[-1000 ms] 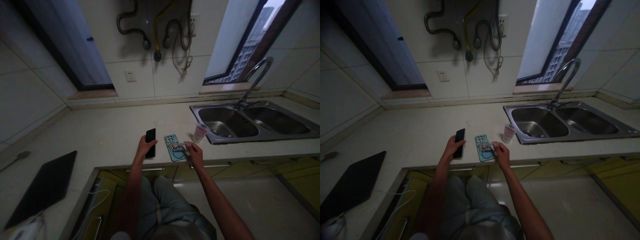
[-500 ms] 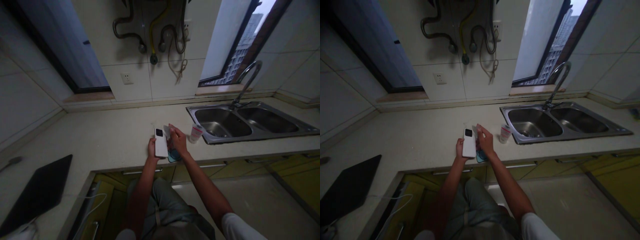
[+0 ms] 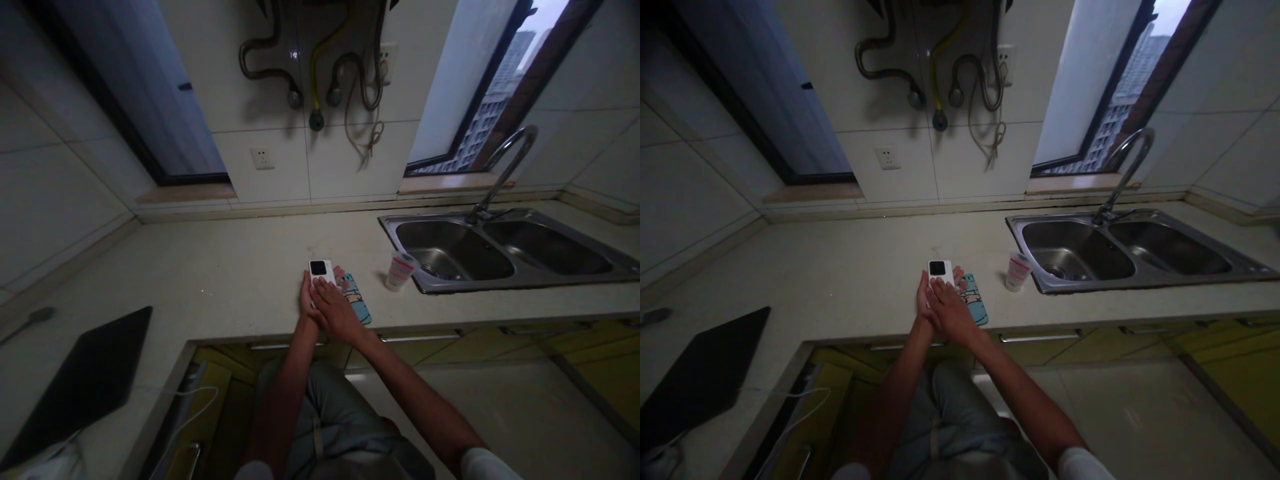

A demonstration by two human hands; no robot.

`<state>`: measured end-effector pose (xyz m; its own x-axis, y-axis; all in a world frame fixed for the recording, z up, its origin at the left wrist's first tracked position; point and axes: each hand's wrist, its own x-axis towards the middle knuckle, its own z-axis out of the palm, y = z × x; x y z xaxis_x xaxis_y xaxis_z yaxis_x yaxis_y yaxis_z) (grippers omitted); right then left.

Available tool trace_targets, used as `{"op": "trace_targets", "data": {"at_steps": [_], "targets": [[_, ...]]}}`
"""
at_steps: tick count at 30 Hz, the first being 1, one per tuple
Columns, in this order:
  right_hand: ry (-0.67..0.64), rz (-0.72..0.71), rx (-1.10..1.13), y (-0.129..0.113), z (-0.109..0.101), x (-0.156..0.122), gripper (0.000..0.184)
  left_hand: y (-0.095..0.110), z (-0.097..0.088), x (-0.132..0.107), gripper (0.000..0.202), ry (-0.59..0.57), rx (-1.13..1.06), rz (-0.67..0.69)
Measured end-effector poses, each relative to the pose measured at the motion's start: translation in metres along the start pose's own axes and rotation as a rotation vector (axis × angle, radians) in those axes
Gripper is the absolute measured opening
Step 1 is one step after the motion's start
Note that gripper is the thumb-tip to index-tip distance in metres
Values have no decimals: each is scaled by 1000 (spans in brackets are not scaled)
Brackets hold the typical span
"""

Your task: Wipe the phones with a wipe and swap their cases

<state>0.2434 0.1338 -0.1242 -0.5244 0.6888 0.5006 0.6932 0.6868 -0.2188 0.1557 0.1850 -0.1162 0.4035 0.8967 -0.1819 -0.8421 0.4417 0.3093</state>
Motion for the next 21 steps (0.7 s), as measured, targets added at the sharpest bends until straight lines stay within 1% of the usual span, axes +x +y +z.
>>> {"op": "trace_targets", "data": {"at_steps": [3,5,7,9,10,11,14,15,16,18,21], "targets": [[-62,-72,-17,-6,-4,-18,71,1,-8,3,77,-3,-2,21],[-92,-68,-32,-6,-8,-22,76,0,-11,3,78,-21,24,-13],[-105,-30,-53,-2,-12,-19,80,-3,-10,1,82,-63,58,-97],[-102,30,-75,6,-16,-9,82,-8,-6,-1,83,-95,79,-174],[-97,60,-85,11,-17,-2,83,-10,-3,-1,81,-99,84,-178],[-92,87,-93,16,-18,6,82,-12,0,-2,77,-97,87,-151],[-100,136,-108,30,-17,25,78,-16,6,-1,62,-93,99,6],[-112,141,-111,32,-16,29,78,-15,7,-1,60,-90,95,42],[-125,139,-111,33,-14,31,79,-14,7,0,60,-82,84,52],[-148,106,-97,29,-11,27,81,-9,4,0,66,-36,45,12],[-143,13,-39,15,-8,7,78,-1,-4,0,74,43,-13,-12]]}}
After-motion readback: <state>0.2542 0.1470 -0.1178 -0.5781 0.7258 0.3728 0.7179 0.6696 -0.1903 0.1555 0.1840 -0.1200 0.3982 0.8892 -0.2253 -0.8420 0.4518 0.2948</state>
